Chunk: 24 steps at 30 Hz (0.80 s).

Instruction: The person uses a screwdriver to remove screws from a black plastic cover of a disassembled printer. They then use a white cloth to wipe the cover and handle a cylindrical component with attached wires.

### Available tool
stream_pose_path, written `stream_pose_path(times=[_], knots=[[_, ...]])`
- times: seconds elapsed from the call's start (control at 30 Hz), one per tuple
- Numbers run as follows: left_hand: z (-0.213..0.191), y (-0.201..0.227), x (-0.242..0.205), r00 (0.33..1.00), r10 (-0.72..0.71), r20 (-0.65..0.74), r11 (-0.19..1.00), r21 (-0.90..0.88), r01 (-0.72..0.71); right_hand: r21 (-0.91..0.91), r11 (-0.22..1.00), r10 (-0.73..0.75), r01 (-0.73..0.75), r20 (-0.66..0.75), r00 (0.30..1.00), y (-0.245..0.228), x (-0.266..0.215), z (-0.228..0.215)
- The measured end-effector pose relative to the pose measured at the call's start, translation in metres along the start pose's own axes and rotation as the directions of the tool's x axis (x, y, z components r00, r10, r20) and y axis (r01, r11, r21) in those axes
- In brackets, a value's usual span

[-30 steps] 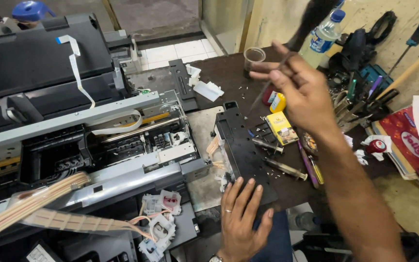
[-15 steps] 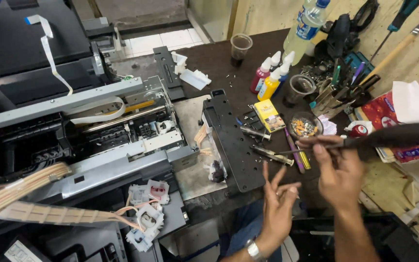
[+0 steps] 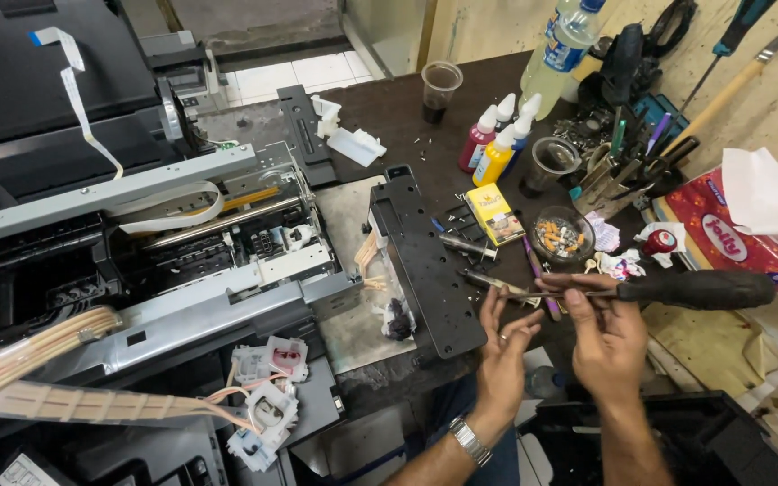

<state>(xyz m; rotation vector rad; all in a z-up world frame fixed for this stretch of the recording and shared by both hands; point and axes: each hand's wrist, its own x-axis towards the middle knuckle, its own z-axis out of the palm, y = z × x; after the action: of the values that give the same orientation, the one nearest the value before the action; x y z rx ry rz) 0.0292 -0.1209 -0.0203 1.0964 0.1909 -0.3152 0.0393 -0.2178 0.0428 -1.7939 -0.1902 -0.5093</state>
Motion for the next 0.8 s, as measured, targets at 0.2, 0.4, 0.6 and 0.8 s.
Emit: stream_pose_path(times=[0.2,0.4,0.6,0.8], knots=[[-0.002,0.000,0.009,1.000,0.023,-0.014,0.996,-0.084,-0.024,-0.008,0.994,-0.106,0.107,0.034,0.994,-0.002,0.012,-0.012],[-0.007,-0.012,0.005,0.998,0.062,0.007,0.996,-0.057,-0.062,0.069,0.997,-0.048,0.044,0.055,0.997,-0.014,0.038,-0.028],[-0.017,0.003,-0.065,0.806,0.463,0.369,0.760,0.302,-0.575,0.490,0.872,0.021,0.013,-0.065,0.998,-0.066,0.112,-0.023],[-0.063,0.058,-0.075,0.319,0.792,0.520,0.120,0.381,-0.917,0.648,0.758,0.001,0.076,-0.118,0.993,-0.104,0.173,0.063]])
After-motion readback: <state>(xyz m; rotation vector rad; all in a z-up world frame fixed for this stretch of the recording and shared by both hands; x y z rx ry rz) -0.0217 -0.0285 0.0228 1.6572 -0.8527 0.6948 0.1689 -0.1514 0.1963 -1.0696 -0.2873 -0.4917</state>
